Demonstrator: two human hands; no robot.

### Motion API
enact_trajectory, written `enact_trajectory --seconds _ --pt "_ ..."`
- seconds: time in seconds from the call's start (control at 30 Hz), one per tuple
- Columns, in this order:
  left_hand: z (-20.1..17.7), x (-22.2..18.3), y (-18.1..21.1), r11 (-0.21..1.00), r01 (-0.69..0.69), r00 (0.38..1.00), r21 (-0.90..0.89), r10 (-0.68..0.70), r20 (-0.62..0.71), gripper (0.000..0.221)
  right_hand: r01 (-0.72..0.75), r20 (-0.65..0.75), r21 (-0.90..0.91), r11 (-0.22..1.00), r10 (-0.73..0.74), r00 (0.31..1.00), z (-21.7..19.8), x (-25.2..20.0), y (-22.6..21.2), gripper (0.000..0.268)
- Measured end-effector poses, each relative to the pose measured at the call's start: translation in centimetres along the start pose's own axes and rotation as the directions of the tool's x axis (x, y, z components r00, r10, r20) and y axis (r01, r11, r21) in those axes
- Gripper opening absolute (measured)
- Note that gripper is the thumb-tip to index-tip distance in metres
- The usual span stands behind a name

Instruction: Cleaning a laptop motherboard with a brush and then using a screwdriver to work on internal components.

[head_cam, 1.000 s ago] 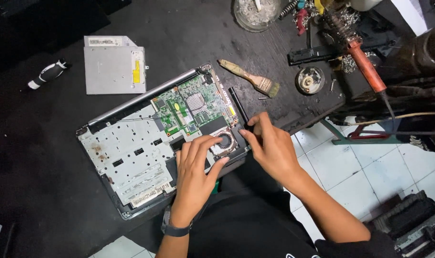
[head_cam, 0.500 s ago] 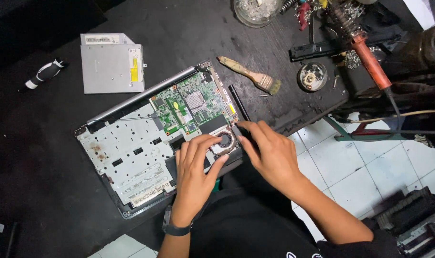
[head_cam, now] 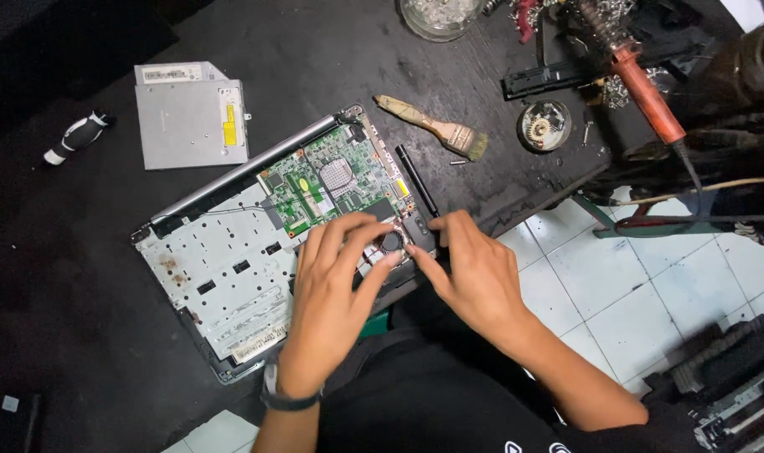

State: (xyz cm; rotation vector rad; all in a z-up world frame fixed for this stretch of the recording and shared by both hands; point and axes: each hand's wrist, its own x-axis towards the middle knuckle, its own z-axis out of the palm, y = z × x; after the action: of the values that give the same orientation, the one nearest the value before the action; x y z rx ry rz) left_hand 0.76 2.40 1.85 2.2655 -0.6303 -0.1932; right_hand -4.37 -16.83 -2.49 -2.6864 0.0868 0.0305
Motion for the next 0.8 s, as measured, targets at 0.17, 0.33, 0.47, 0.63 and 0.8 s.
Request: enact_trajectory --seconds 0.17,0.33,0.47,0.63,0.8 --pt "0.3 3.4 -1.7 0.968 -0.152 0.981 0.2 0.123 0.15 0.025 -0.094 0.074 0.095 0.991 0.087 0.993 -1.1 0.6 -0.4 0.033" --pt "1.0 5.1 -3.4 0.912 -0.251 0.957 0.323 0.183 0.226 0.016 -0.065 0.019 0.165 0.984 0.063 0.998 -1.5 0.7 -0.7 0.028" --pt "1.5 6.1 -4.4 0.877 -0.33 0.927 0.35 0.232 0.293 0.017 -0.057 -0.023 0.13 0.99 0.061 0.998 -0.7 0.6 -0.7 0.031" --pt "0.6 7.5 -4.1 0.831 -0.437 0.875 0.344 0.305 0.375 0.011 -0.057 -0.035 0.143 0.988 0.063 0.997 -0.5 0.5 -0.6 0.029" --pt "0.1 8.1 -3.9 0.79 -0.504 0.835 0.35 0.34 0.433 0.012 -0.044 -0.049 0.163 0.986 0.053 0.997 -0.1 0.5 -0.4 0.027"
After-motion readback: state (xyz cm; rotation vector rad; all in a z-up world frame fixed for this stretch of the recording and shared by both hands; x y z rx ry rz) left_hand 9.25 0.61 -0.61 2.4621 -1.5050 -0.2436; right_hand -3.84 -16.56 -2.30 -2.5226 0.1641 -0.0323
